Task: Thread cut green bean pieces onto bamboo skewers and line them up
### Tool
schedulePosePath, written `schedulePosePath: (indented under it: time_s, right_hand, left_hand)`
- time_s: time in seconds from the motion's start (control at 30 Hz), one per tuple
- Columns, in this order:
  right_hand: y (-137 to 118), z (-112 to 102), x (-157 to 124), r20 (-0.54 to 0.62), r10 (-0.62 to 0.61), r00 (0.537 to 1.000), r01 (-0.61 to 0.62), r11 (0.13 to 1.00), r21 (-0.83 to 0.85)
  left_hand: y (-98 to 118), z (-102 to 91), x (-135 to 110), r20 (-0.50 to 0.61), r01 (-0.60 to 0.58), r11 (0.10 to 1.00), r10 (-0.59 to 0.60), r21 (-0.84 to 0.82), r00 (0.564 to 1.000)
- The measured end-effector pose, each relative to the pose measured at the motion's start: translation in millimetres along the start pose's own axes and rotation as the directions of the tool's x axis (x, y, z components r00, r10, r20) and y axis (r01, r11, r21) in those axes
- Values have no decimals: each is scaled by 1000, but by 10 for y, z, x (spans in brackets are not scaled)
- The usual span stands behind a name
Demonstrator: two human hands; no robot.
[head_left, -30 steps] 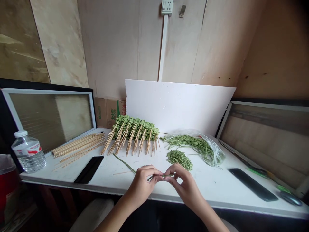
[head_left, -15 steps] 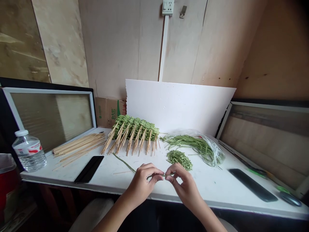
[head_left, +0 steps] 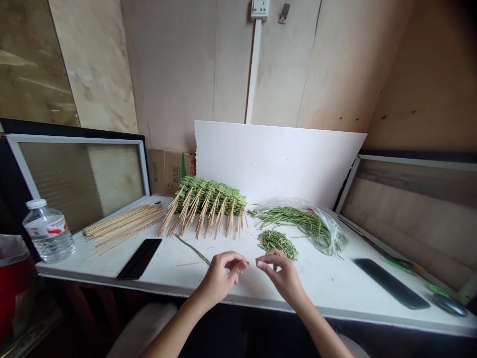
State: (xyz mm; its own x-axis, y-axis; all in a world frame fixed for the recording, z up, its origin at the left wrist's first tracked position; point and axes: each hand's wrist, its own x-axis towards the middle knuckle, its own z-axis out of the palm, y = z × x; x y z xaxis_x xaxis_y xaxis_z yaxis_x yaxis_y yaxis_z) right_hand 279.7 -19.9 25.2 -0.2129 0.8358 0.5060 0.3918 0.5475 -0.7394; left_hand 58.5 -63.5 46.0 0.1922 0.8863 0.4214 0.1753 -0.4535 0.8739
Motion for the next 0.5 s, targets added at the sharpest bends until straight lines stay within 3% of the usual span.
schedulePosePath:
  time_s: [0.1,0.2,0.3,0.5]
  right_hand:
    - [372,7,2,-42,-32,999,17,948,-318]
    - [598,-4,-22,6,-61,998,57,896,-441]
    - [638,-69,-1,44,-48,998,62,891,-449]
    - [382,-300,136,-122,28,992,-55,974,-221]
  left_hand:
    - [-46,2,9,-36,-11,997,14,81,999]
    - [-90,7,-1,-17,4,992,-1,125,1000]
    - [-154,0,-9,35,36,993,-40,109,999]
    - [-263,13,33,1,73,997,-73,-18,997]
